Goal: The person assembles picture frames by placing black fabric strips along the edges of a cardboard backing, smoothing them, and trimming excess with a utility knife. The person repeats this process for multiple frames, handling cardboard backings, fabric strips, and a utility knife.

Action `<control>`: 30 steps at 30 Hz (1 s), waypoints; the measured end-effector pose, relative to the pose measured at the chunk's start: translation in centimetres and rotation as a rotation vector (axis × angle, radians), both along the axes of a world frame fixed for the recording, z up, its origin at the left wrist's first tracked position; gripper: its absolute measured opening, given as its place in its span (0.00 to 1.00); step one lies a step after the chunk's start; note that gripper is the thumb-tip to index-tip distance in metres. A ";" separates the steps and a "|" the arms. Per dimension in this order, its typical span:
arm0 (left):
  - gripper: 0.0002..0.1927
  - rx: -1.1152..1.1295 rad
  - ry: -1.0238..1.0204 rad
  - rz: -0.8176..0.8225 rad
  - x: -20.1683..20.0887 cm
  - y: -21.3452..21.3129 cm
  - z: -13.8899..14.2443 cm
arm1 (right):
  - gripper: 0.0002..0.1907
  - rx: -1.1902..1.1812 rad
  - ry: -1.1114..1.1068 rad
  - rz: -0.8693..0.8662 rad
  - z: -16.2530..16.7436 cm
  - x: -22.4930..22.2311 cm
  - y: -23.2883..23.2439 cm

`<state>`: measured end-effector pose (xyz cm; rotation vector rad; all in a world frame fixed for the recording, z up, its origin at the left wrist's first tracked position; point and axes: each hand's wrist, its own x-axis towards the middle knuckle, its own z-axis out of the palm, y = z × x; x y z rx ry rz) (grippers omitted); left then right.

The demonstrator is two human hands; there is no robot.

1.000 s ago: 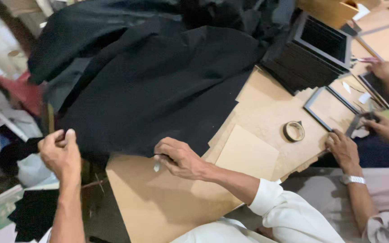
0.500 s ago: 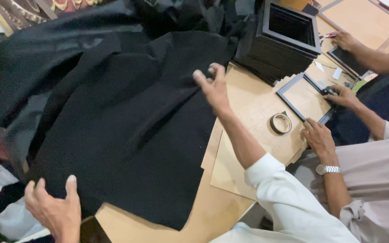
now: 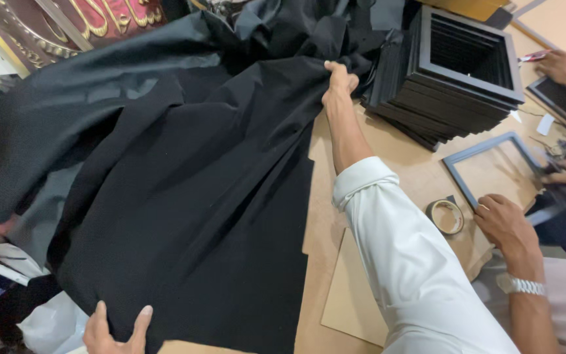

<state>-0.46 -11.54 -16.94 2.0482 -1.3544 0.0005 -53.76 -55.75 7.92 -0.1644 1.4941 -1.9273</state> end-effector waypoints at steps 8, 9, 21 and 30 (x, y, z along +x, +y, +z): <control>0.18 -0.122 -0.210 -0.025 2.3 -1.5 -0.7 | 0.18 -0.192 0.399 0.080 0.8 -0.8 -3.0; 0.14 -0.231 -0.400 -0.141 2.5 -1.6 -0.6 | 0.20 -0.189 0.505 0.181 0.8 -1.1 -2.7; 0.15 -0.237 -0.080 -0.036 2.7 -1.2 0.4 | 0.52 -0.012 0.500 -0.049 -2.1 -3.6 -2.5; 0.12 -0.338 -0.077 0.014 1.6 -3.0 -0.3 | 0.41 -0.504 0.412 0.478 -2.0 -5.5 -5.4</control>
